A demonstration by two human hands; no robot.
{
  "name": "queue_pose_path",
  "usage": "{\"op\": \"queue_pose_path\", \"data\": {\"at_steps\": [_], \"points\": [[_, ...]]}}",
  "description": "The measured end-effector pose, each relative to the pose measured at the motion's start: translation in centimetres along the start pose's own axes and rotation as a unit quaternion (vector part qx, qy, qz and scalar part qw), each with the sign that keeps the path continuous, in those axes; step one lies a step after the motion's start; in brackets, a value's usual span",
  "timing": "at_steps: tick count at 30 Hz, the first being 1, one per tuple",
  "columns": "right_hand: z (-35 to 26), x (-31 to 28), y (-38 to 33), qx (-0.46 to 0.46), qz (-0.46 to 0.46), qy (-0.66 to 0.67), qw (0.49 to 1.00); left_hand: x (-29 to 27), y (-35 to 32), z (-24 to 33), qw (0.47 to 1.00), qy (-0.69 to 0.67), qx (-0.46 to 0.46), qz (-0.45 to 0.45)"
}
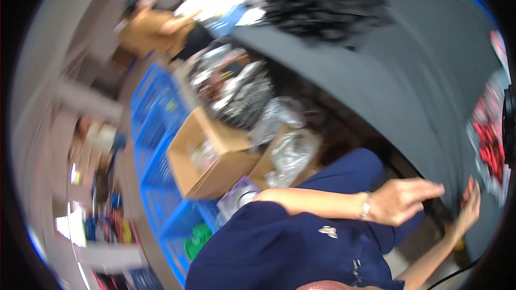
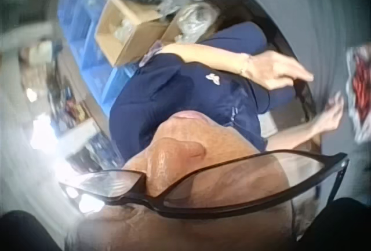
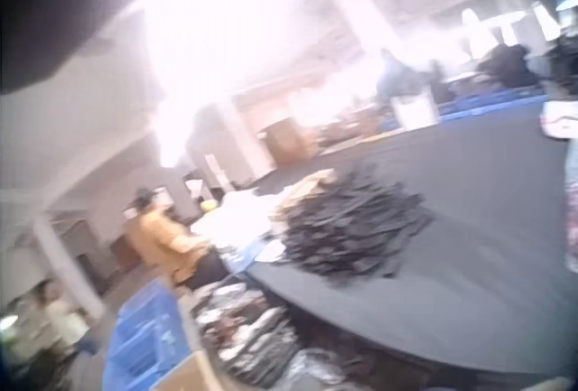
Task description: The person takes small pieces from a pile on the table and trims them one by one using small snips.
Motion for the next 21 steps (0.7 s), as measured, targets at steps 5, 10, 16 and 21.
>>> {"op": "queue_pose_path", "data": {"at_steps": [5, 10, 16, 21], "points": [[-0.6, -1.9, -1.4, -0.083, 0.101, -0.027, 0.991, 2.5, 3.9, -1.6, 0.995, 0.071, 0.029, -0.070], [2.5, -5.8, -2.0, -0.043, 0.226, -0.025, 0.973, 9.2, 9.3, -5.1, 0.973, 0.091, 0.105, -0.186], [4.5, -7.4, -3.9, -0.009, 0.280, -0.010, 0.960, 20.7, 14.6, -14.4, 0.943, 0.148, 0.141, -0.263], [5.2, -6.7, -3.7, 0.022, 0.290, 0.019, 0.957, 27.8, 18.2, -19.1, 0.928, 0.174, 0.215, -0.251]]}}
Point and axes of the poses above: each hand's wrist, its own y-axis towards the middle knuckle, its own x-axis out of the palm, z = x × y, the point moved 3 cm from there along y, towards the middle knuckle, and after that the axes turned 13 degrees about z, right-handed, at the moved point
